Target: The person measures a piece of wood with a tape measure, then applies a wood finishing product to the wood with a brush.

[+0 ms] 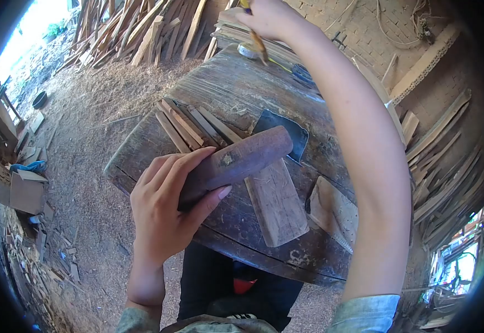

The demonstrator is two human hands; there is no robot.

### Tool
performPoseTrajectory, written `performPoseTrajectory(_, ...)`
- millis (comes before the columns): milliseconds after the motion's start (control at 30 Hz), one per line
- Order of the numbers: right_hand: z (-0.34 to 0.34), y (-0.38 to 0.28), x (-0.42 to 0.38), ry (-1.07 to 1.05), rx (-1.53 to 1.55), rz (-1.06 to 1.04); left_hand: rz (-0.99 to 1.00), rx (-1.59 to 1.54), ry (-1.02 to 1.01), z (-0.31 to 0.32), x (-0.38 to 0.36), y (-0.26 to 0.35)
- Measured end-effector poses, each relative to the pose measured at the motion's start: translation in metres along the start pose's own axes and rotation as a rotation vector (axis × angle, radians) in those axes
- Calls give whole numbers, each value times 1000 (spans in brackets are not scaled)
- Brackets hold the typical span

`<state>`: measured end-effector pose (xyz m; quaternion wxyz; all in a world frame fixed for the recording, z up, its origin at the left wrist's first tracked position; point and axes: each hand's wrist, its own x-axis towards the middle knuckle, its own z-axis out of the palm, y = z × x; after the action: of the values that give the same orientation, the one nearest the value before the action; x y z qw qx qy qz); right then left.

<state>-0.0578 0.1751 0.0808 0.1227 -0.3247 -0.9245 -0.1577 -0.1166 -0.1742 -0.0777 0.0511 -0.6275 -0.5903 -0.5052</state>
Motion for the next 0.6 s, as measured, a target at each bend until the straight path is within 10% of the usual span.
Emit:
performPoseTrajectory(267, 28, -28, -23, -201, -250, -128, 20, 10, 1, -2, 1, -2)
performPoseTrajectory(367, 12, -61, -17, -197, -72, -237, 6, 6, -22, -3, -1, 0)
performPoseTrajectory(467, -5, -52, -3, 6, 840, -190, 8, -2, -29, -3, -1, -1)
performPoseTrajectory(600, -47, -46, 2, -48, 523, -14, 19, 3, -20, -4, -2, -3)
